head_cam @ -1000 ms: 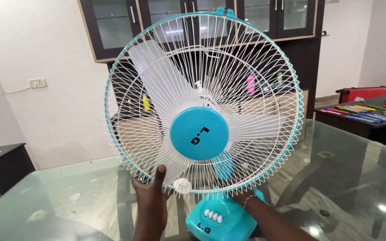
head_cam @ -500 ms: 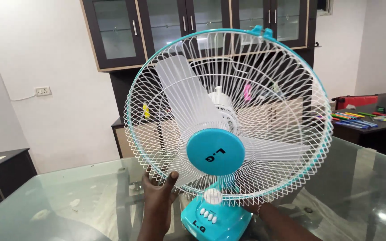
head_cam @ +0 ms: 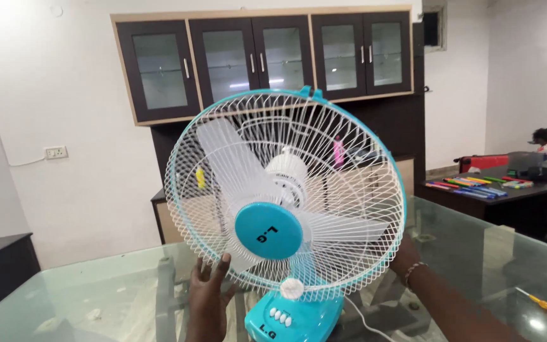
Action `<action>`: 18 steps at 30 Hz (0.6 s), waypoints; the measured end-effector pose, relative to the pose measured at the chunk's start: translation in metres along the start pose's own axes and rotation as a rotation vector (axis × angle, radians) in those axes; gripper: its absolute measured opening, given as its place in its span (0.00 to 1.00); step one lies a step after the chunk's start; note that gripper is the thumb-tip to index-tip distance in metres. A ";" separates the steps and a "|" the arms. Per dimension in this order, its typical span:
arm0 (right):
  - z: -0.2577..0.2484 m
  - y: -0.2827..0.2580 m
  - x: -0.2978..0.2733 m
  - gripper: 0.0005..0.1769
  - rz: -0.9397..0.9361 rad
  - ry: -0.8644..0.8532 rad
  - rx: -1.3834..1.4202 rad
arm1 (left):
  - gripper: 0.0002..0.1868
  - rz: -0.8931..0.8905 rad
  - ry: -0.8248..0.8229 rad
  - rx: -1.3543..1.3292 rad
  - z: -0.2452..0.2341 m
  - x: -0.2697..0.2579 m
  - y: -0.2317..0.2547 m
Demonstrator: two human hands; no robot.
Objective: The person disassembles a teal LG table fan on a glass table. They remove the front grille, then the fan blades, and finally the rear grille, using a yellow screwdriver to loosen the central hub nut. The components are placed on the table as they are removed.
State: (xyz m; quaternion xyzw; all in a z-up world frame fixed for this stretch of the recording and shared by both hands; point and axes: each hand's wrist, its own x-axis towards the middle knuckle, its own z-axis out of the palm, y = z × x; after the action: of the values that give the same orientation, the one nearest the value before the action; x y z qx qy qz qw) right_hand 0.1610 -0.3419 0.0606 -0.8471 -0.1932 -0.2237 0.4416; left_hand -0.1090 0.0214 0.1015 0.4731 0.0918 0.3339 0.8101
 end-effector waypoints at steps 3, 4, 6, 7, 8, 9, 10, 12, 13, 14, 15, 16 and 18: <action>-0.048 -0.062 -0.001 0.17 -0.124 0.143 0.062 | 0.52 -0.014 -0.018 0.052 -0.009 0.017 -0.010; -0.060 -0.083 0.002 0.16 -0.010 0.143 0.302 | 0.52 -0.059 0.035 0.032 -0.010 0.028 -0.012; -0.079 -0.121 0.003 0.16 0.218 0.127 0.784 | 0.51 -0.143 0.116 0.006 -0.014 0.046 -0.018; -0.088 -0.138 0.002 0.15 0.186 0.149 0.754 | 0.51 -0.153 0.135 0.017 -0.015 0.055 -0.021; -0.097 -0.155 0.000 0.14 0.152 0.171 0.723 | 0.50 -0.151 0.148 0.038 -0.014 0.062 -0.024; -0.104 -0.171 -0.003 0.13 0.119 0.193 0.693 | 0.50 -0.146 0.164 0.054 -0.012 0.069 -0.026; -0.109 -0.188 -0.006 0.13 0.072 0.206 0.667 | 0.49 -0.129 0.171 0.081 -0.010 0.075 -0.027; -0.117 -0.221 -0.014 0.13 -0.021 0.232 0.617 | 0.48 -0.078 0.195 0.136 -0.005 0.083 -0.023; -0.121 -0.237 -0.017 0.14 -0.088 0.263 0.539 | 0.48 -0.036 0.208 0.170 -0.001 0.084 -0.019; -0.124 -0.251 -0.022 0.15 -0.150 0.294 0.458 | 0.48 0.035 0.226 0.213 0.003 0.082 -0.015; -0.127 -0.265 -0.026 0.16 -0.212 0.325 0.375 | 0.47 0.140 0.251 0.255 0.007 0.078 -0.008; -0.130 -0.279 -0.028 0.16 -0.272 0.332 0.363 | 0.47 0.272 0.270 0.285 0.015 0.073 0.001; -0.133 -0.303 -0.031 0.17 -0.391 0.348 0.336 | 0.45 0.494 0.307 0.315 0.034 0.058 0.024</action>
State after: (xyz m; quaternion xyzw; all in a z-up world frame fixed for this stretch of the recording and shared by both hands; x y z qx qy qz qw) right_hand -0.0516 -0.2949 0.3123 -0.6581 -0.3085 -0.4110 0.5503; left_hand -0.0602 0.0417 0.1492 0.5447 0.1457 0.5692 0.5984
